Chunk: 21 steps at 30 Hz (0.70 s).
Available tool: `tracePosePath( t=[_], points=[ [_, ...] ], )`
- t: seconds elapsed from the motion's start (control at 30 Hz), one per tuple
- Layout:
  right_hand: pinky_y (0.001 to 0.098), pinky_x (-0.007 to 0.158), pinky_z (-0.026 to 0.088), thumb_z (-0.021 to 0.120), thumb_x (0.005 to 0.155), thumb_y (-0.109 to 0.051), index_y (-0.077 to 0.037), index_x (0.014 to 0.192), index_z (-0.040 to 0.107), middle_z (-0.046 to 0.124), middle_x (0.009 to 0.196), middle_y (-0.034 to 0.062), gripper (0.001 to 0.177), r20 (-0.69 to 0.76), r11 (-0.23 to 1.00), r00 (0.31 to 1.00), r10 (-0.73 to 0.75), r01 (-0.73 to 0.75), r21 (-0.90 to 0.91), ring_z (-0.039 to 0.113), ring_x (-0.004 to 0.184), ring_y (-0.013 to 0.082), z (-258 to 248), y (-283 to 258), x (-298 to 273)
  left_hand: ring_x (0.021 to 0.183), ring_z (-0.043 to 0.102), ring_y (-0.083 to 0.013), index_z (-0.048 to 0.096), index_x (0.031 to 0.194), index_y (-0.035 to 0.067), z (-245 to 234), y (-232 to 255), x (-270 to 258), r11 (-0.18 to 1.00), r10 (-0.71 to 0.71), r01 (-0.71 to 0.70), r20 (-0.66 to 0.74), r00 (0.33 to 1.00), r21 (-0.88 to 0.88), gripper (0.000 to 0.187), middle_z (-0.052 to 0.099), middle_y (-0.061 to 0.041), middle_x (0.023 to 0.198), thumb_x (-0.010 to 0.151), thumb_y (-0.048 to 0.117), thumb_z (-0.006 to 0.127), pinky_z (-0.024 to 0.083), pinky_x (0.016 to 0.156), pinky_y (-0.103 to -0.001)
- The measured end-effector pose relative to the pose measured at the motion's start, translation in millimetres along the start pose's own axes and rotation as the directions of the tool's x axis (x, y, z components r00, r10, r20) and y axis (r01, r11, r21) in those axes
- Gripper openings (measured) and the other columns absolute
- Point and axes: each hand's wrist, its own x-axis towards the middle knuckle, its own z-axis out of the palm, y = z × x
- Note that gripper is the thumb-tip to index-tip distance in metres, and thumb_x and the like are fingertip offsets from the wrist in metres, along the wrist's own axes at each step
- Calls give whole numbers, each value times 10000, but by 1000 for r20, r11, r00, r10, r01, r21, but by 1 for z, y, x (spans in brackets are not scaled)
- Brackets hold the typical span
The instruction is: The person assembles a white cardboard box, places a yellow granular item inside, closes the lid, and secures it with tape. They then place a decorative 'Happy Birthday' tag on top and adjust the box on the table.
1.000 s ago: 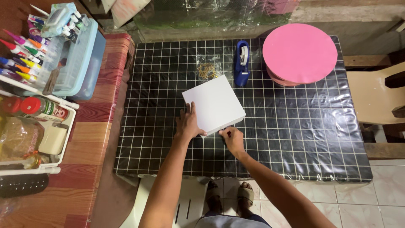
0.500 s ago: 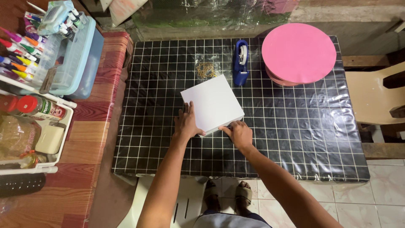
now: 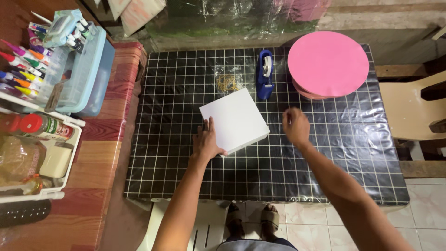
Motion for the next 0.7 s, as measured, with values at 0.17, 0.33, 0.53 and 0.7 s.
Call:
tracePosePath(
  t=[0.17,0.33,0.53,0.7],
  points=[
    [332,694,546,737,937,-136,-47,973,768,736,820,58,101,113,927,960,256,-277,253,678,716,155,50,33,89,1465,326,-457,57,1611,31,2,1,2,1000,5,-5,0,1000,25,1578,230,-238,1643,448,429,1046,352,1145,-645],
    [260,566,506,671,972,-134,-5,1049,746,650,721,-2,168,460,493,717,524,-696,522,585,608,91,84,41,140,1477,316,-448,57,1611,27,-1,0,-4,999,-4,4,-5,1000,-41,1588,234,-212,1653,423,369,1055,335,1161,-640],
    [283,491,457,705,930,-82,55,1018,736,625,704,76,165,504,423,654,564,-753,504,542,535,154,101,39,153,1487,283,-451,49,1607,50,-10,3,-11,996,-11,12,8,1000,-88,1562,210,-193,1663,449,329,1059,328,1146,-663],
    [276,583,522,677,954,-150,34,994,741,716,792,28,198,419,432,680,602,-719,545,617,625,126,104,35,150,1482,291,-440,40,1606,56,-14,6,-10,997,-10,12,21,1000,-81,1545,214,-204,1652,473,322,1056,329,1151,-658]
  ],
)
